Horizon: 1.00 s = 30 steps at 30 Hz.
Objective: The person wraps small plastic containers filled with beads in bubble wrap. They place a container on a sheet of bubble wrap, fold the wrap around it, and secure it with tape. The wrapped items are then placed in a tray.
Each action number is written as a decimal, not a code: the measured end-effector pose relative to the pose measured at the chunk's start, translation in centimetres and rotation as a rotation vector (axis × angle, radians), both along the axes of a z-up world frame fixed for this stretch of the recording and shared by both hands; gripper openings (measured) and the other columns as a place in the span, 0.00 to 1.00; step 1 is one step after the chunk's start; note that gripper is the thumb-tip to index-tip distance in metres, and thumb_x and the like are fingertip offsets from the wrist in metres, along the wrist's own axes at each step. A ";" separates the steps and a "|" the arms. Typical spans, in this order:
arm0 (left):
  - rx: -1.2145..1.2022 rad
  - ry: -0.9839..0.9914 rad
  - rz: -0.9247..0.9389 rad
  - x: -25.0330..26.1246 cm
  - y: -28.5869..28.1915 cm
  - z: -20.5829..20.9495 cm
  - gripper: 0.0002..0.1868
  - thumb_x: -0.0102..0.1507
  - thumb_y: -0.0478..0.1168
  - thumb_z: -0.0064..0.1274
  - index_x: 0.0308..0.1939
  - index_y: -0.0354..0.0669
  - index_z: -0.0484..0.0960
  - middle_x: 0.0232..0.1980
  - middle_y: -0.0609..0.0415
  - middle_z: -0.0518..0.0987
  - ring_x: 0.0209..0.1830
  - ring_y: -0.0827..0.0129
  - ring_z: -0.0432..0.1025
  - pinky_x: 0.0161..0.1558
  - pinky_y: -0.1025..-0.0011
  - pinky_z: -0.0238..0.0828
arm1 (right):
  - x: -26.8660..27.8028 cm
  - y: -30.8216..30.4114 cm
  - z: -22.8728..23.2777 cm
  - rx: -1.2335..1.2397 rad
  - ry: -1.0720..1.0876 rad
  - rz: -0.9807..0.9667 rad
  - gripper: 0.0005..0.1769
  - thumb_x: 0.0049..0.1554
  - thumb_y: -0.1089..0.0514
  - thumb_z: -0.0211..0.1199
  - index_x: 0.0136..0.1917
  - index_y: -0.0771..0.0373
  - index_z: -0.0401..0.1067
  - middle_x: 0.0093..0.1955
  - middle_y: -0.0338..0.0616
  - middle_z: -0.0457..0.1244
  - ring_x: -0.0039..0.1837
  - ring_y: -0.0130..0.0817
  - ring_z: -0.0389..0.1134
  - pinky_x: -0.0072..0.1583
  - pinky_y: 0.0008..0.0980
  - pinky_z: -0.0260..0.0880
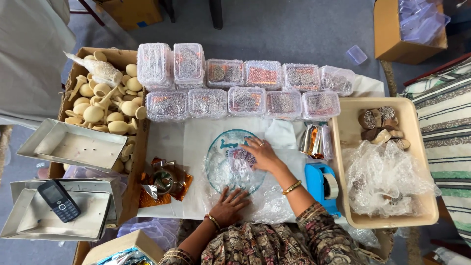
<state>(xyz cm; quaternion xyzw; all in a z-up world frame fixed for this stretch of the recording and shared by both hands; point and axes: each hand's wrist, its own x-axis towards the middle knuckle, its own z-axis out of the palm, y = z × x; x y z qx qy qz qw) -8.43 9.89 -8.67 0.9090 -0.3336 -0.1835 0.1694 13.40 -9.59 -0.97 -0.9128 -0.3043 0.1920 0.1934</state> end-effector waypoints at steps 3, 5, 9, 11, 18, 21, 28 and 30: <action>0.008 0.020 0.000 0.2 -0.1 0.6 0.40 0.63 0.59 0.53 0.78 0.63 0.58 0.84 0.59 0.45 0.84 0.59 0.36 0.76 0.40 0.19 | -1.1 1.4 -0.2 -0.143 0.038 0.061 0.61 0.41 0.69 0.70 0.81 0.40 0.47 0.84 0.42 0.41 0.82 0.46 0.38 0.76 0.64 0.37; 0.012 0.004 0.002 0.0 0.0 0.4 0.41 0.63 0.60 0.53 0.77 0.63 0.58 0.84 0.59 0.46 0.84 0.59 0.36 0.76 0.40 0.20 | -1.8 1.7 -0.6 -0.158 -0.017 0.073 0.61 0.43 0.70 0.67 0.81 0.39 0.45 0.82 0.43 0.43 0.82 0.46 0.41 0.75 0.65 0.40; 0.034 0.023 0.007 0.6 -0.3 1.6 0.43 0.62 0.62 0.54 0.78 0.63 0.55 0.83 0.55 0.49 0.83 0.58 0.39 0.76 0.39 0.21 | -1.5 1.2 -2.5 -0.158 -0.131 0.055 0.59 0.48 0.69 0.67 0.83 0.37 0.44 0.77 0.46 0.50 0.78 0.47 0.49 0.72 0.66 0.47; 0.055 0.063 0.023 1.7 -0.2 2.4 0.44 0.63 0.63 0.53 0.80 0.65 0.53 0.82 0.53 0.51 0.82 0.57 0.41 0.77 0.40 0.25 | -0.5 0.6 -0.5 -0.154 -0.130 0.014 0.60 0.46 0.65 0.71 0.83 0.37 0.44 0.75 0.46 0.51 0.77 0.46 0.50 0.71 0.65 0.49; 0.118 -0.005 0.113 8.4 -0.4 2.8 0.43 0.63 0.64 0.54 0.79 0.69 0.53 0.79 0.47 0.52 0.78 0.50 0.48 0.72 0.37 0.39 | 3.2 -3.8 8.6 -0.160 -0.305 -0.149 0.69 0.33 0.51 0.83 0.80 0.39 0.47 0.74 0.48 0.52 0.76 0.47 0.50 0.69 0.60 0.52; 0.106 -0.091 0.189 12.0 -0.5 3.9 0.42 0.59 0.61 0.59 0.75 0.68 0.60 0.78 0.49 0.53 0.77 0.48 0.49 0.69 0.36 0.44 | 2.3 -5.0 14.6 -0.129 -0.391 -0.190 0.66 0.35 0.52 0.82 0.81 0.41 0.49 0.73 0.47 0.54 0.75 0.47 0.52 0.70 0.59 0.53; 0.151 0.062 0.326 16.6 -1.4 6.3 0.37 0.57 0.57 0.62 0.70 0.69 0.69 0.85 0.54 0.47 0.75 0.51 0.54 0.65 0.44 0.58 | -1.8 -4.4 17.0 -0.091 -0.415 -0.199 0.65 0.33 0.53 0.82 0.79 0.43 0.52 0.71 0.48 0.55 0.74 0.49 0.54 0.69 0.57 0.55; 0.137 0.110 0.330 16.8 -1.4 6.9 0.38 0.56 0.55 0.62 0.70 0.63 0.68 0.83 0.56 0.50 0.74 0.52 0.54 0.63 0.42 0.59 | -2.9 -3.8 14.1 -0.074 -0.289 -0.144 0.65 0.34 0.53 0.81 0.79 0.42 0.52 0.71 0.48 0.55 0.73 0.49 0.56 0.66 0.54 0.59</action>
